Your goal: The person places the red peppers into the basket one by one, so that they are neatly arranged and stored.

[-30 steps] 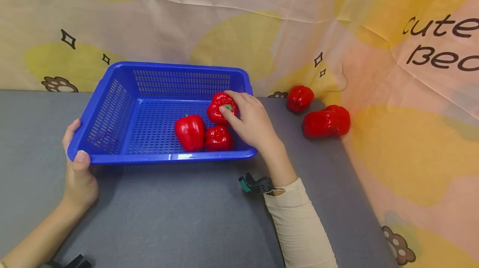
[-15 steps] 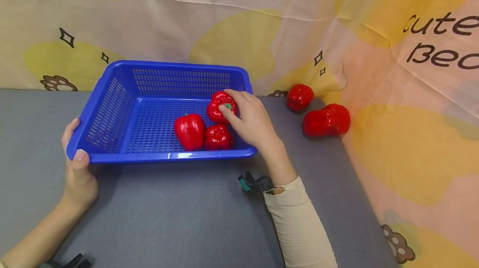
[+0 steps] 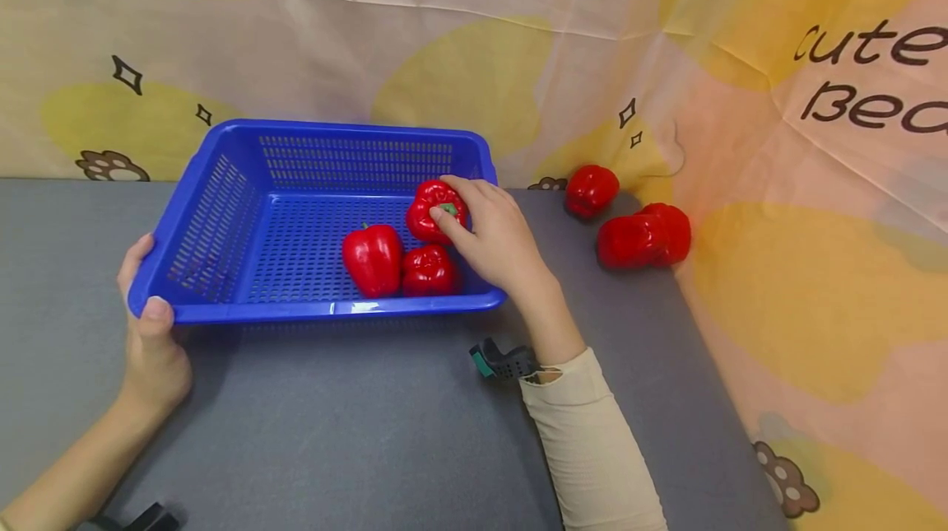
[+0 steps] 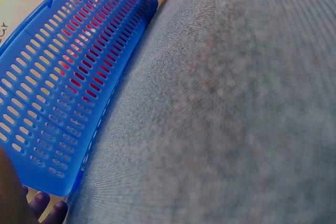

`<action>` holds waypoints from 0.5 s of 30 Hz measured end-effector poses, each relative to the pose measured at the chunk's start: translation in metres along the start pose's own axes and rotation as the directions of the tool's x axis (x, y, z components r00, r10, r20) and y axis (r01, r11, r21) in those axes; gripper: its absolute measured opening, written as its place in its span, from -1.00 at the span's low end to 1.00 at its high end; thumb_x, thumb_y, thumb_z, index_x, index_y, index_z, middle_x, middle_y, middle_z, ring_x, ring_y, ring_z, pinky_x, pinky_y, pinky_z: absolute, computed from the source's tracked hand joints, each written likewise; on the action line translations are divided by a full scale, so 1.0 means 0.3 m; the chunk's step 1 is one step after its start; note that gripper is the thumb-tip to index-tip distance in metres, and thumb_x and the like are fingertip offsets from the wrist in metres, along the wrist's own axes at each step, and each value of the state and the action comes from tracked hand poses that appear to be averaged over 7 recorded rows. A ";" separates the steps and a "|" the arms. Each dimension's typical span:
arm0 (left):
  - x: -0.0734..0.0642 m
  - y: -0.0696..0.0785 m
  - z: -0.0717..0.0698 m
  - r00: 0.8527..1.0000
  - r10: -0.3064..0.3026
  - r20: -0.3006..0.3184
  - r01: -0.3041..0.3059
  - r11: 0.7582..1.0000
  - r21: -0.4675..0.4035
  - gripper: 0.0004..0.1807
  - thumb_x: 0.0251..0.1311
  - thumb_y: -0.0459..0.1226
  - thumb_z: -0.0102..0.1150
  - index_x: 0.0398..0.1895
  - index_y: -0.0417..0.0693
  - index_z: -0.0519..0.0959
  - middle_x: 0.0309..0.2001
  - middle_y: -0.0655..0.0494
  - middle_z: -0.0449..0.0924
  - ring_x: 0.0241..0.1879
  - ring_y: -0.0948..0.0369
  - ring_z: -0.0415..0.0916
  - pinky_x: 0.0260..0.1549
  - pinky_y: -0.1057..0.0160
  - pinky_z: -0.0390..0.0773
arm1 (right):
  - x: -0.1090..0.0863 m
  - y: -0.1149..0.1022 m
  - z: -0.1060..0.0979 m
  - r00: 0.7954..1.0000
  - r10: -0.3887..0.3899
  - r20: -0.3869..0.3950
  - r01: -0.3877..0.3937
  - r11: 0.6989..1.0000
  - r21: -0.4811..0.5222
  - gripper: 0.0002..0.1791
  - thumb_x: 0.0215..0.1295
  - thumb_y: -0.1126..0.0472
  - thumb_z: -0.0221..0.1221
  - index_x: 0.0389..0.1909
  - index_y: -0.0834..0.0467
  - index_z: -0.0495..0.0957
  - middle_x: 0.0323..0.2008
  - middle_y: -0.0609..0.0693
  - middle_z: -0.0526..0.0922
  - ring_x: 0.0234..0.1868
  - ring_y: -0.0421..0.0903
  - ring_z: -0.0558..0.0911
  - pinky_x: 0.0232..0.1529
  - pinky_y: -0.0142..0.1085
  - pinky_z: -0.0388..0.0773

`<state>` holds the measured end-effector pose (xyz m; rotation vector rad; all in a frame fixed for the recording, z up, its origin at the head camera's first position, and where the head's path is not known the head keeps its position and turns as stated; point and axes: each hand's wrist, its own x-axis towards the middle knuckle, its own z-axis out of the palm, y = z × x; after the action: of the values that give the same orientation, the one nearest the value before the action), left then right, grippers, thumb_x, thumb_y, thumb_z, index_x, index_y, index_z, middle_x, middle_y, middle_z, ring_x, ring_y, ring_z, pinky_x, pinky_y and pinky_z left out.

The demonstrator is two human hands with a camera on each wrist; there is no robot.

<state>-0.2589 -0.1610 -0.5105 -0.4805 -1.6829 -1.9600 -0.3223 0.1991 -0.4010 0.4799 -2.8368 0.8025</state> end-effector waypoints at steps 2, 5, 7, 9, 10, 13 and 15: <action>0.000 0.002 0.000 1.000 0.001 0.004 -0.001 1.000 0.013 -0.20 0.38 -0.05 0.05 0.57 -0.12 0.01 0.40 -0.08 0.25 0.32 0.08 0.27 0.26 0.47 0.28 | 0.000 0.000 0.000 1.000 -0.002 0.000 0.002 1.000 0.001 -0.36 0.47 -0.18 0.06 0.48 -0.03 0.34 0.36 0.07 0.50 0.35 0.11 0.46 0.31 0.11 0.42; 0.000 0.006 -0.001 1.000 -0.004 0.010 0.004 0.999 0.046 -0.22 0.39 -0.05 0.03 0.57 -0.09 0.01 0.42 -0.08 0.23 0.33 0.08 0.26 0.26 0.47 0.26 | 0.001 0.002 0.000 1.000 -0.003 -0.002 0.003 1.000 0.001 -0.36 0.47 -0.18 0.06 0.47 -0.03 0.34 0.36 0.07 0.49 0.35 0.11 0.46 0.32 0.11 0.42; 0.000 0.007 -0.002 1.000 -0.004 0.013 0.003 0.998 0.065 -0.22 0.39 -0.05 0.01 0.57 -0.08 0.01 0.43 -0.08 0.22 0.34 0.09 0.25 0.27 0.47 0.26 | 0.001 0.002 0.000 1.000 -0.005 -0.003 0.005 1.000 0.003 -0.36 0.47 -0.18 0.06 0.47 -0.03 0.34 0.36 0.07 0.49 0.36 0.11 0.46 0.32 0.11 0.42; 0.001 0.007 -0.002 1.000 -0.003 0.014 0.002 0.998 0.067 -0.23 0.40 -0.05 0.01 0.57 -0.09 0.01 0.43 -0.08 0.22 0.34 0.09 0.25 0.27 0.47 0.25 | 0.000 0.003 0.001 1.000 -0.006 -0.002 0.006 1.000 0.006 -0.37 0.47 -0.18 0.06 0.47 -0.04 0.34 0.36 0.07 0.49 0.36 0.11 0.46 0.32 0.12 0.41; 0.002 0.006 -0.001 1.000 -0.002 0.013 0.001 0.998 0.067 -0.23 0.40 -0.05 0.01 0.57 -0.09 0.01 0.42 -0.08 0.22 0.34 0.09 0.25 0.27 0.47 0.25 | 0.001 0.004 0.001 1.000 -0.006 -0.003 0.006 1.000 0.007 -0.37 0.47 -0.18 0.06 0.47 -0.04 0.35 0.36 0.07 0.49 0.36 0.10 0.46 0.32 0.11 0.41; 0.001 0.003 -0.001 1.000 0.000 0.006 0.000 0.999 0.040 -0.21 0.38 -0.05 0.03 0.56 -0.10 0.02 0.42 -0.08 0.23 0.33 0.08 0.26 0.27 0.48 0.26 | 0.001 0.005 0.001 1.000 -0.009 -0.002 0.009 1.000 0.009 -0.37 0.47 -0.18 0.06 0.47 -0.03 0.34 0.35 0.07 0.50 0.35 0.10 0.46 0.31 0.11 0.42; 0.001 0.002 -0.001 1.000 -0.001 0.006 0.001 0.999 0.034 -0.21 0.38 -0.05 0.04 0.56 -0.10 0.01 0.42 -0.08 0.23 0.33 0.07 0.26 0.27 0.47 0.27 | 0.001 0.004 0.001 1.000 -0.008 -0.002 0.008 1.000 0.012 -0.37 0.47 -0.18 0.07 0.47 -0.03 0.35 0.35 0.07 0.50 0.35 0.10 0.47 0.31 0.11 0.42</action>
<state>-0.2587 -0.1614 -0.5101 -0.4732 -1.7171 -1.9296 -0.3230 0.1999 -0.4018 0.4912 -2.8284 0.8184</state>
